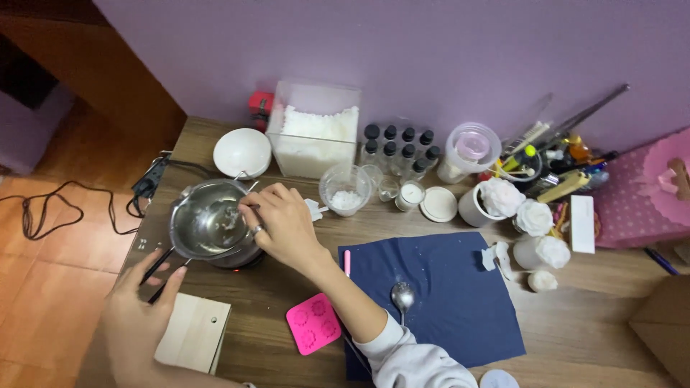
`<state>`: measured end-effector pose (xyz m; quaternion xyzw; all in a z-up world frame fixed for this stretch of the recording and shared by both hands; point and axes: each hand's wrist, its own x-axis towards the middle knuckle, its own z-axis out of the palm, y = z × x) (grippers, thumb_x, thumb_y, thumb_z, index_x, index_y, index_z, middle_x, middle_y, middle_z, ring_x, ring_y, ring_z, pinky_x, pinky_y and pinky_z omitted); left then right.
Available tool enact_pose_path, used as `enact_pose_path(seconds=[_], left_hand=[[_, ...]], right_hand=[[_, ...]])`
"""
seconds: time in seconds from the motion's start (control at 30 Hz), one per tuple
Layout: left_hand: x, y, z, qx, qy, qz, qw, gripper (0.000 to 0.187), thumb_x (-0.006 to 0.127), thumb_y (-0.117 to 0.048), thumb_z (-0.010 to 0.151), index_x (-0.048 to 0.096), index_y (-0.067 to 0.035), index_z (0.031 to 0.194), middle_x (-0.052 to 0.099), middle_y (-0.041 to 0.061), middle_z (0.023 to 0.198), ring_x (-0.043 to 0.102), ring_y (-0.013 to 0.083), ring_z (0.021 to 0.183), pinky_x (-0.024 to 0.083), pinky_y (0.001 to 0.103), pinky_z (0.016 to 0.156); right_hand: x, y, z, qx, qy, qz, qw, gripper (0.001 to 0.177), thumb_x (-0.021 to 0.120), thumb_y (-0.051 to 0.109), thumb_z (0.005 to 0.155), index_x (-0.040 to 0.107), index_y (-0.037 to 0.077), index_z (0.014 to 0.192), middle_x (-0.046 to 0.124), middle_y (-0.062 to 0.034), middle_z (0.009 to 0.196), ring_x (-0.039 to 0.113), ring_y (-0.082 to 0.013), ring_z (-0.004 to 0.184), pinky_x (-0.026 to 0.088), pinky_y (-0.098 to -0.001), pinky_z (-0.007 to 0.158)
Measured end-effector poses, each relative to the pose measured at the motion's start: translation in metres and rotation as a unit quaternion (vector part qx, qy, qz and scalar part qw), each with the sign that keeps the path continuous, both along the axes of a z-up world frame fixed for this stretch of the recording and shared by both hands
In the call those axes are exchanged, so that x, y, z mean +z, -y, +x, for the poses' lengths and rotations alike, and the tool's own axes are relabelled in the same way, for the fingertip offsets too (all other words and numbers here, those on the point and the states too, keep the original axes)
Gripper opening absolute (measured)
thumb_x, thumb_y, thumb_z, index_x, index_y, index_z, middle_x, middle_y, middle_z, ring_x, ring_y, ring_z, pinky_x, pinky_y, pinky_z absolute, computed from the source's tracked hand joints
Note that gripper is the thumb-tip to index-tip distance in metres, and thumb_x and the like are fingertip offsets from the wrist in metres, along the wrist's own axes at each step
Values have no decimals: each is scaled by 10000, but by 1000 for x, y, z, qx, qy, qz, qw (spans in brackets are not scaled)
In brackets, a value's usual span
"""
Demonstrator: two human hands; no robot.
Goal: Stirring melted wax in a pot and using a brush and spoon to prepare a silicone mold for candle making.
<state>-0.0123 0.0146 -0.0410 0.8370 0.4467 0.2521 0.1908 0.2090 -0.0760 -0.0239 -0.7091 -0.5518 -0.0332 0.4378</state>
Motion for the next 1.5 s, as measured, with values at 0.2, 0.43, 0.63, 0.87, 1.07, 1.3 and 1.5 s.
enact_pose_path(seconds=[0.2, 0.43, 0.63, 0.87, 1.07, 1.3, 1.5], left_hand=[[2, -3, -1, -17, 10, 0, 1000, 406, 706, -178, 838, 648, -38, 1214, 647, 99, 1020, 584, 192, 912, 437, 337, 873], [-7, -2, -2, -54, 96, -2, 994, 399, 716, -89, 887, 612, 66, 1240, 626, 173, 1207, 579, 214, 846, 447, 306, 875], [-4, -2, 3, -12, 71, -38, 997, 450, 722, -70, 876, 615, 96, 1280, 628, 190, 1146, 581, 267, 856, 477, 337, 743], [10, 5, 10, 33, 48, -96, 994, 464, 702, -145, 843, 602, 28, 1261, 619, 154, 1171, 579, 262, 1035, 434, 348, 907], [-20, -17, -1, -36, 56, 40, 997, 474, 758, -186, 762, 644, 45, 1160, 652, 189, 1104, 626, 281, 940, 479, 353, 853], [12, -1, 11, -17, 22, 62, 998, 517, 784, -332, 678, 666, -67, 1107, 642, 143, 1044, 602, 338, 996, 461, 452, 844], [31, 6, 8, 13, -7, 7, 1000, 498, 779, -327, 678, 661, -107, 1109, 624, 62, 1077, 563, 293, 1031, 414, 466, 842]], right_hand=[[-2, -1, -3, 11, -17, 9, 1000, 164, 489, 209, 877, 611, 100, 876, 655, -63, 763, 564, -272, 778, 378, -416, 655], [-6, -6, -11, 71, -76, -39, 994, 246, 430, 242, 887, 641, 118, 907, 697, -19, 931, 600, -267, 866, 426, -422, 749], [-22, -12, -11, 37, -19, -13, 999, 216, 447, 283, 944, 608, 141, 973, 683, -17, 912, 530, -239, 896, 397, -372, 739], [-6, 0, -12, -8, 42, 40, 998, 183, 470, 198, 930, 593, 63, 912, 643, -64, 803, 501, -263, 843, 345, -380, 675], [-2, -2, -14, 90, -27, -21, 995, 175, 467, 213, 888, 608, 112, 910, 655, -50, 887, 549, -286, 867, 397, -420, 721], [-19, -6, 0, 63, -19, -38, 997, 136, 549, 195, 876, 643, 125, 946, 611, -90, 856, 548, -300, 878, 426, -370, 771], [12, 6, -2, 57, 10, -45, 997, 226, 472, 249, 960, 627, 113, 869, 636, -78, 753, 584, -271, 842, 449, -359, 764]])
